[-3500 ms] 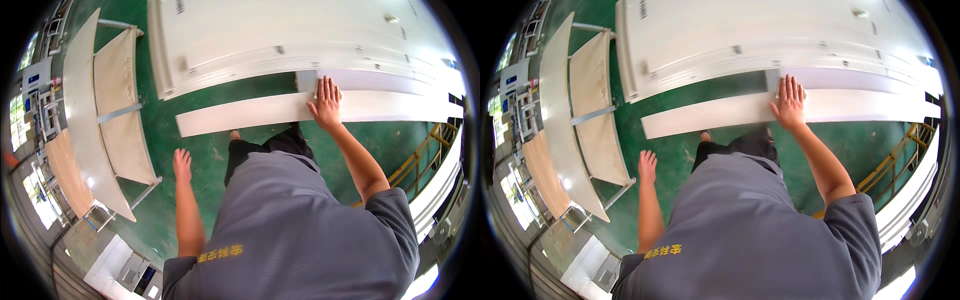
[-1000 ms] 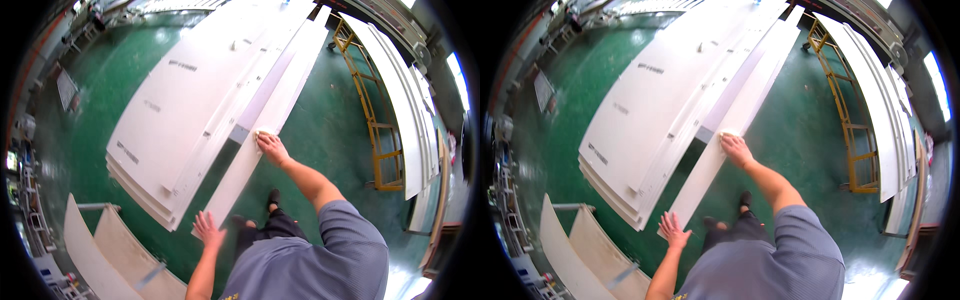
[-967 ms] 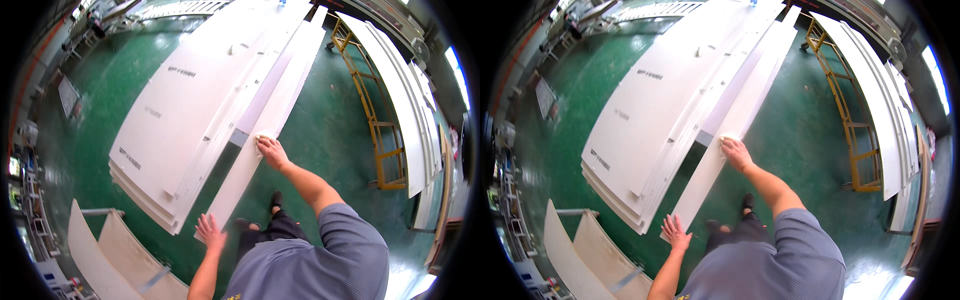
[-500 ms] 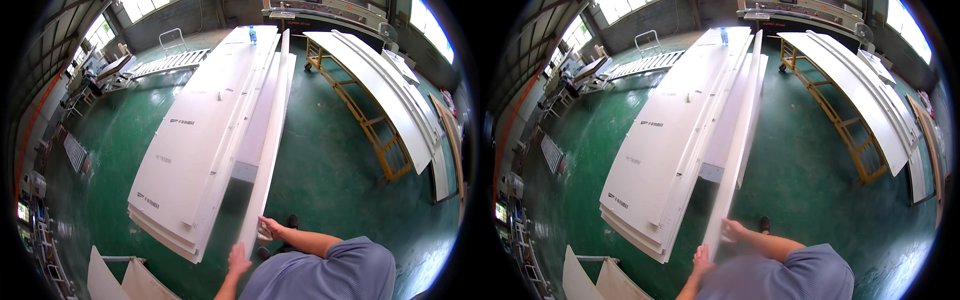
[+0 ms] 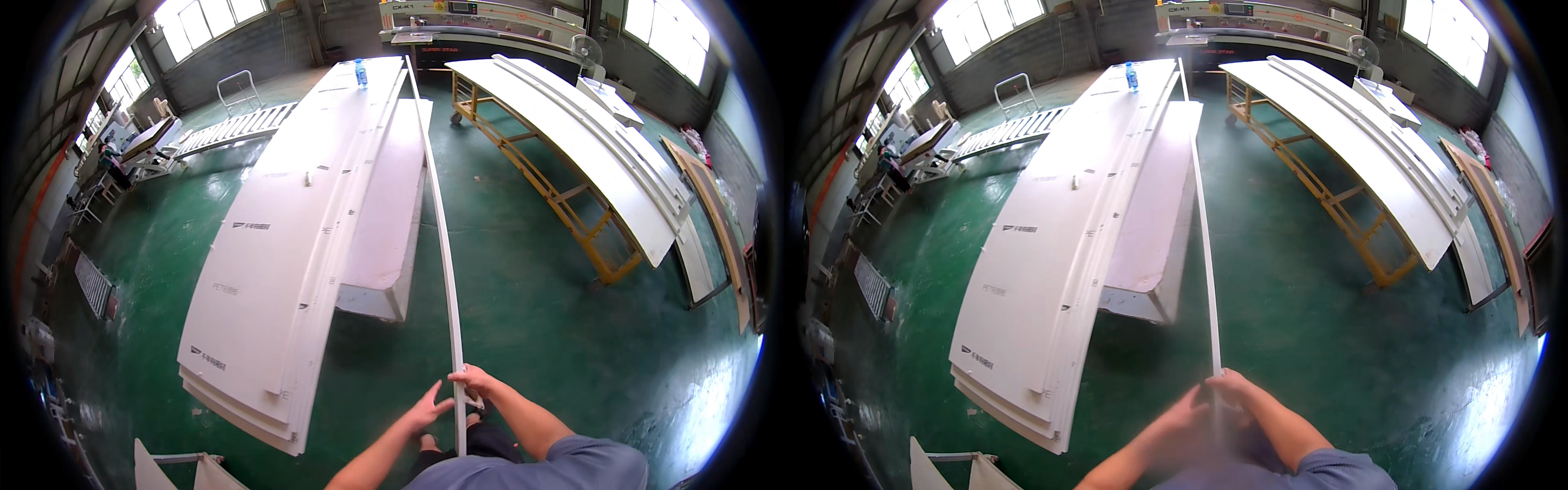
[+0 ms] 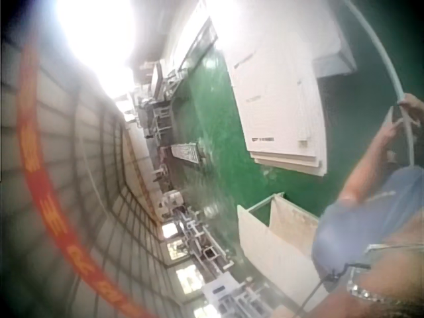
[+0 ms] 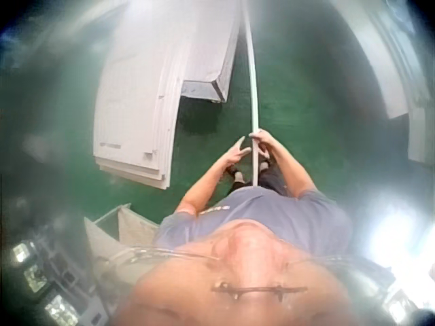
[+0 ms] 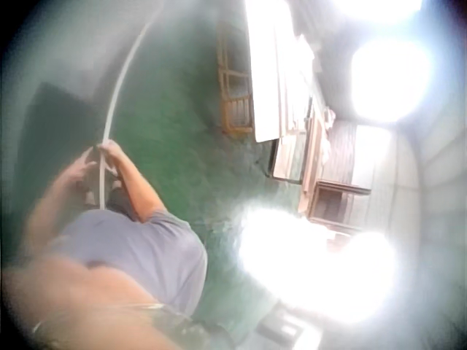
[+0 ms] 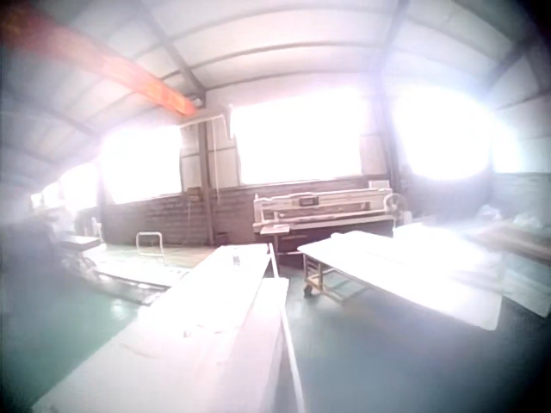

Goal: The person repeatedly wipes the surfaces of large white panels with a cloth, occasionally picking up and placing down a water bottle. The person handles multiple panels one at a time, wiping each surface and then moving to the next.

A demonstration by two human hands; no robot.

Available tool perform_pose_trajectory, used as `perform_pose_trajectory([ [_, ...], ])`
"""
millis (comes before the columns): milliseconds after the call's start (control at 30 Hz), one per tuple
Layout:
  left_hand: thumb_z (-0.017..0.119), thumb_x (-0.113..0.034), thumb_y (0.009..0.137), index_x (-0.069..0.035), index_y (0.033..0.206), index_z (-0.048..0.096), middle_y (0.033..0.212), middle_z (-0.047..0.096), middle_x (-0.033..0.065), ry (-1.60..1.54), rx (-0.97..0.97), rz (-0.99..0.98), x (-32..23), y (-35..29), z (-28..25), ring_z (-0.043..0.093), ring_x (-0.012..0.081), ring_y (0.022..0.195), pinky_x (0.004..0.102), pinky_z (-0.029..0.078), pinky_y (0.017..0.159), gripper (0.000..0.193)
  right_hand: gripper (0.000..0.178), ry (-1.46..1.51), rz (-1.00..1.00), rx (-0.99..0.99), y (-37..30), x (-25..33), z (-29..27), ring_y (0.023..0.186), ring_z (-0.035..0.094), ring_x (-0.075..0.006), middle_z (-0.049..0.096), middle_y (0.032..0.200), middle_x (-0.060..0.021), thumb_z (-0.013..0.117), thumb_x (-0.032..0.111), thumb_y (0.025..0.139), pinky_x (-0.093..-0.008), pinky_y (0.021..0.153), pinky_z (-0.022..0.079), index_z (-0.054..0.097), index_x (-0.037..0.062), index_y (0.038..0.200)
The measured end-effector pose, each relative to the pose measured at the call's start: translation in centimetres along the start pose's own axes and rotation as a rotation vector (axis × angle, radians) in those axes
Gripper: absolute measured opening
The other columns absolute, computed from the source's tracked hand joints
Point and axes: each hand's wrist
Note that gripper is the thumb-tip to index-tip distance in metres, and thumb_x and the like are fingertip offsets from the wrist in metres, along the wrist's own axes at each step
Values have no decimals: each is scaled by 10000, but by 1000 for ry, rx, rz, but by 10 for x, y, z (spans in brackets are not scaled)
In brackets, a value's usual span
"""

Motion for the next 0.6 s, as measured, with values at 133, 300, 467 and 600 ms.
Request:
perform_pose_trajectory([
  [133,701,-623,896,14,1614,185,1625,311,278,81,-163,-97,-88,117,20,343,361,1500,417,314,1204,1091,432,63,-32,118,-48,-28,-80,833,546,-133,574,914,-19,814,303,832,-322,746,492,573,75,1109],
  [300,738,-558,891,-88,1635,193,1476,491,161,-266,-181,-327,-187,263,100,549,259,1285,443,477,1014,1036,655,-236,75,-212,-119,-154,-191,913,628,-194,655,1028,-107,872,337,734,-354,826,538,570,9,1215],
  [467,677,-261,976,-7,1264,603,1088,711,132,-622,-185,-178,-206,358,110,723,289,916,423,599,804,391,968,-694,236,-573,-276,-192,-198,1104,648,-446,600,1220,-264,883,542,574,-495,941,551,490,-23,1255],
  [600,696,-212,967,41,1246,611,1122,709,181,-570,-285,-210,-200,402,185,726,317,936,471,598,837,386,660,-642,432,-681,-373,-183,-192,1153,629,-460,457,1482,-303,526,189,946,-490,993,535,321,-13,1539],
])
Point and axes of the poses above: each hand's wrist, its own y-axis towards the middle knuckle, its own z-axis out of the palm, x = y × z
